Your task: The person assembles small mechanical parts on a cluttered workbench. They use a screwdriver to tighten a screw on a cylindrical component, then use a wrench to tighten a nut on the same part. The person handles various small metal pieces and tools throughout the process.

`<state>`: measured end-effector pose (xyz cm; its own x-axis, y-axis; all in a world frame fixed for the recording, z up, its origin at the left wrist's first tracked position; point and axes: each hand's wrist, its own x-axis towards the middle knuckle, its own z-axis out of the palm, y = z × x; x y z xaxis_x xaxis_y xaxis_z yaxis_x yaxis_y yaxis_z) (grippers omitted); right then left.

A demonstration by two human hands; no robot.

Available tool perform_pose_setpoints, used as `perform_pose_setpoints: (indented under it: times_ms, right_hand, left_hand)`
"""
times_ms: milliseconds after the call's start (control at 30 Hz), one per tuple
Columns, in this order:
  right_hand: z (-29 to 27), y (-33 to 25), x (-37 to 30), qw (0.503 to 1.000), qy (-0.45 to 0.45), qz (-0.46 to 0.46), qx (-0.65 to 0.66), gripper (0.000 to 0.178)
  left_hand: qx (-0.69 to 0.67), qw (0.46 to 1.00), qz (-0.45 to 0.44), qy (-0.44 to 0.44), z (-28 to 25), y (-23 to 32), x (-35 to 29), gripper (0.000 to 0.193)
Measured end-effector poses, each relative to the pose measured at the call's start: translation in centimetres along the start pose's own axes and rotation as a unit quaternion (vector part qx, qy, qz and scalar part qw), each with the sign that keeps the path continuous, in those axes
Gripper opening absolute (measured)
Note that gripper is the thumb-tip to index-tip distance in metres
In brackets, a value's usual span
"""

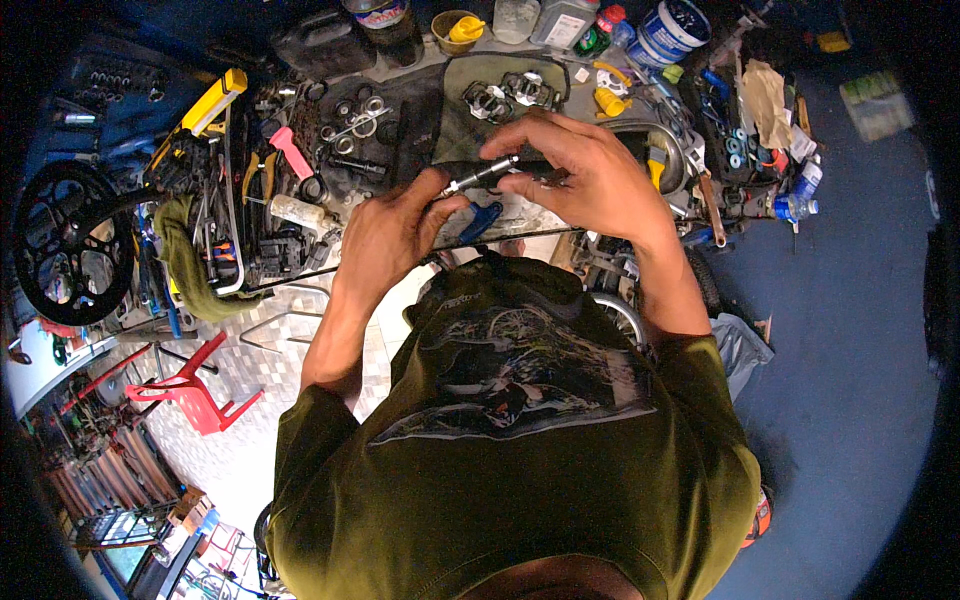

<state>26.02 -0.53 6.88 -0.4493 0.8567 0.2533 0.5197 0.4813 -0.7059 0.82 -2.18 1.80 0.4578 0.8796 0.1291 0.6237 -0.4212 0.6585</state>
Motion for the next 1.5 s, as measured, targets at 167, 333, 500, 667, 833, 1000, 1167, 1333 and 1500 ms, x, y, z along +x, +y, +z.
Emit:
perform_pose_setpoints:
  times_ms: [167,333,500,667,833,1000,1167,1333,1500]
  right_hand:
    - [0.2,0.7,0.0,0.999,0.001,-0.018,-0.043,0.022]
    - [0.1,0.8,0.4,0.988,-0.074,0.057,-0.121,0.025]
    - [0.7,1.0,0.4,1.0,0.013,-0.009,-0.011,0.023]
    - [0.5,1.4,0.3,1.0,0.002,-0.021,-0.017,0.023]
    - [0.2,1.7,0.3,0.995,-0.053,0.03,-0.081,0.022]
    - [0.1,0.6,0.6,1.0,0.018,-0.009,0.007,0.019]
    - [0.1,1.3,0.1,0.999,0.004,-0.006,-0.034,0.019]
    - [-0.2,0.9,0.0,0.995,-0.044,0.052,-0.072,0.021]
    - [0.2,1.3,-0.1,1.0,0.008,-0.009,-0.014,0.027]
  left_hand:
    - [-0.007,1.0,-0.01,-0.003,-0.1,0.1,0.1,0.022]
    - [-0.005,0.999,0.029,0.014,0.1,-0.2,0.3,0.021]
    - [0.011,1.0,0.0,-0.005,0.1,-0.6,0.2,0.022]
    - [-0.001,1.0,0.011,0.0,0.1,-0.6,0.4,0.023]
    - [-0.001,1.0,0.017,0.004,0.3,-0.4,0.5,0.023]
    - [-0.001,1.0,0.009,-0.002,0.2,-0.6,0.4,0.023]
    - [-0.002,1.0,0.009,0.003,0.2,-0.2,0.4,0.022]
    - [-0.001,1.0,0.015,0.006,0.4,-0.1,0.3,0.021]
    - [-0.007,1.0,-0.002,-0.003,0.5,-0.2,0.2,0.019]
